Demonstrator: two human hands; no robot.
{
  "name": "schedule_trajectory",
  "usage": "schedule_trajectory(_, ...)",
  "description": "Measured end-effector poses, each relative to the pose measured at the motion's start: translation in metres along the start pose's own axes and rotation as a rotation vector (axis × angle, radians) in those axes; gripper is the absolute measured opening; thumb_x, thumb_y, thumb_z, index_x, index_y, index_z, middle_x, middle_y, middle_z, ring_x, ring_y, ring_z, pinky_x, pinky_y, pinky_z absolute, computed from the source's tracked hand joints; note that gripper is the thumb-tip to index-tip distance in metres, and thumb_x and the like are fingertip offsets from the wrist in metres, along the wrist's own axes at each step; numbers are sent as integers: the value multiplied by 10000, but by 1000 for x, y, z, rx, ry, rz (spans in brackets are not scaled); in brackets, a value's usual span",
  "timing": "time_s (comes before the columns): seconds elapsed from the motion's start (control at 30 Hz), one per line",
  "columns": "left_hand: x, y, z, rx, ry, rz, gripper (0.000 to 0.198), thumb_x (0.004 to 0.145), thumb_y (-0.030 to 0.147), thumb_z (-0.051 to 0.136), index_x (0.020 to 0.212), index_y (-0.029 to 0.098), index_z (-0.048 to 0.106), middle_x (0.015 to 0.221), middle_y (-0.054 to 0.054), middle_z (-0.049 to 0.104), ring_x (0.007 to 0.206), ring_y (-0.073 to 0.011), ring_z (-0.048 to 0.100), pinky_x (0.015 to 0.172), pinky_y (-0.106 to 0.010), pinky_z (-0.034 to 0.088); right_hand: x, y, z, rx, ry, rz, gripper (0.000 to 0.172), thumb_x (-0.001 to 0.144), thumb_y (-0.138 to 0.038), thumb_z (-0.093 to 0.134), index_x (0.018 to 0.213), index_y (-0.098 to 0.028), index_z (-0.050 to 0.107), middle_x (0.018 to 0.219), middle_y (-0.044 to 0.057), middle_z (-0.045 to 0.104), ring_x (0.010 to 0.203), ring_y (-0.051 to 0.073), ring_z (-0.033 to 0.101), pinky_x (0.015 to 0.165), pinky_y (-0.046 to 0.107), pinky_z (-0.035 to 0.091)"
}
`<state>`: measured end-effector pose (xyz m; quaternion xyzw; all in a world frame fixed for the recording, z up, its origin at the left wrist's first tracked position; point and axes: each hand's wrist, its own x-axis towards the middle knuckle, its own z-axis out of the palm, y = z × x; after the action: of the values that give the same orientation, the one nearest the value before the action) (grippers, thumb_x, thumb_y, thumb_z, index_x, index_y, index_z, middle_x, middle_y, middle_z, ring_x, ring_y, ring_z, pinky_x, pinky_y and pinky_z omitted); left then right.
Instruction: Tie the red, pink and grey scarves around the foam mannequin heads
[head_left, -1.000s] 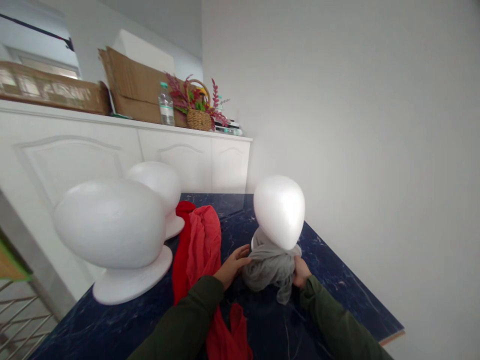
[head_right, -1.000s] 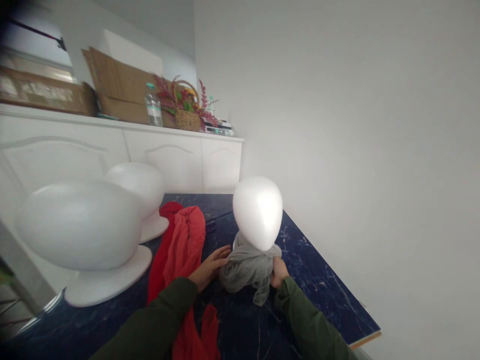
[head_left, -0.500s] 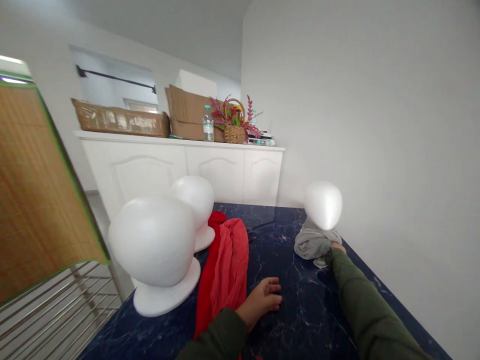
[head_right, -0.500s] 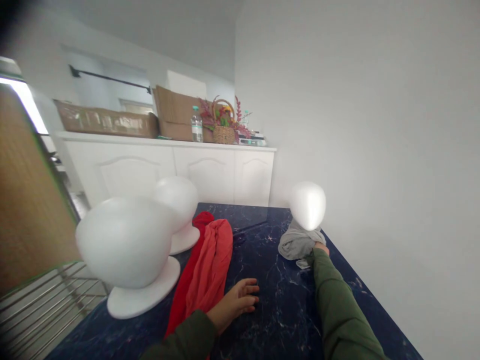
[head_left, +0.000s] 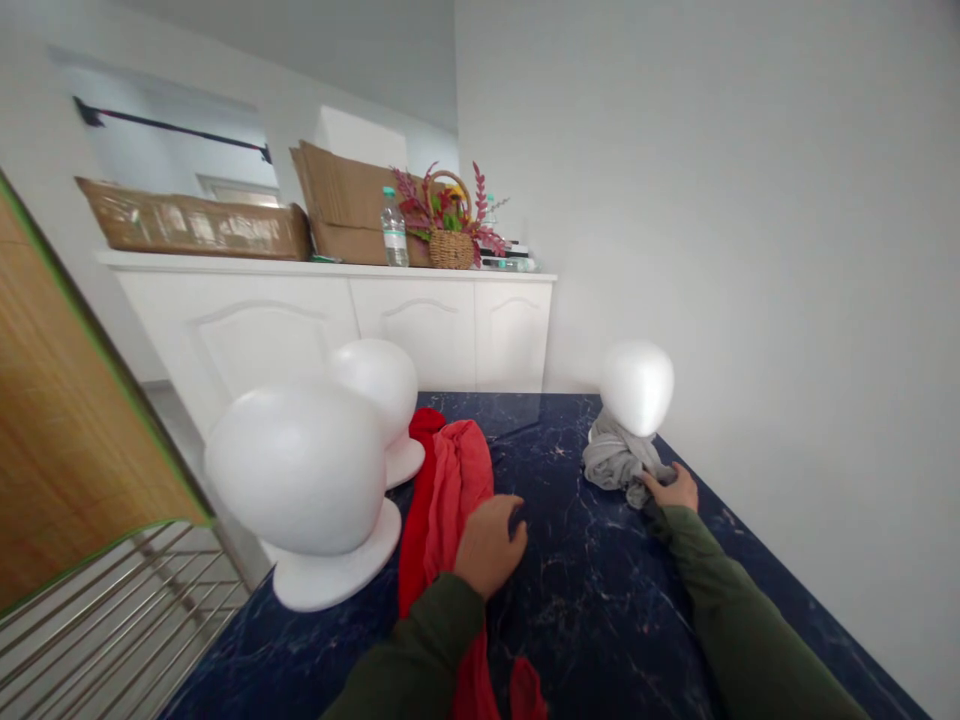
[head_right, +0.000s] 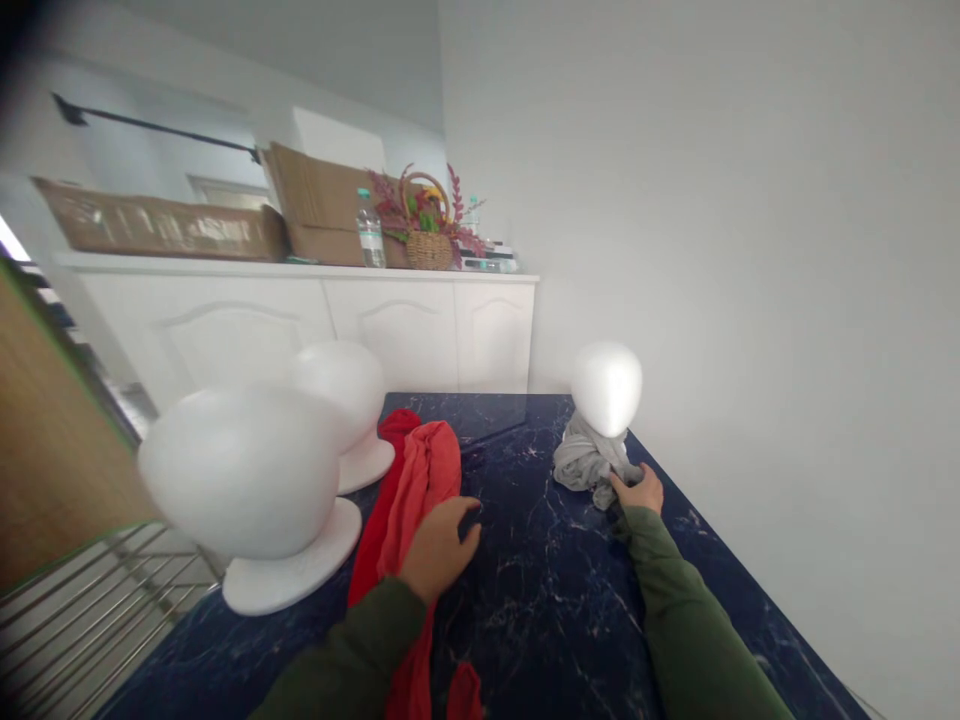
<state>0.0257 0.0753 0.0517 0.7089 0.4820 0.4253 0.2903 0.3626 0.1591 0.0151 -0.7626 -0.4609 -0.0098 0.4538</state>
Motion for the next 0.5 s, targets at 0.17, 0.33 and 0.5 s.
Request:
schedule_trajectory(0.17,6,-17,-34,376,190,-229,417,558,255,654,915,91,514,1154,-293,412,1181,-495,202,921,-619,114,-52,-4,-18,99,110,-41,670,636,-503,533,1089,-12,487,1073,222,513,1047,321,428,934,424,301)
schedule_trajectory(0.33,9,-16,-34,316,138,-151,44,697,170,474,719,132,471,940,-239,537,1168,-423,315,938,-573,144,-131,-63,-15,533,-376,47,647,696,-648,335,1038,-128,510,1098,182,497,996,280,471,838,412,389)
schedule_trajectory(0.5,0,38,-24,183,50,126,186,753,168,418,910,115,505,1009,-170,533,1117,-330,401,982,-422,196,-179,-119,-1,642,-762,119,859,755,-628,-99,901,-132,587,763,123,610,663,207,601,585,362,475)
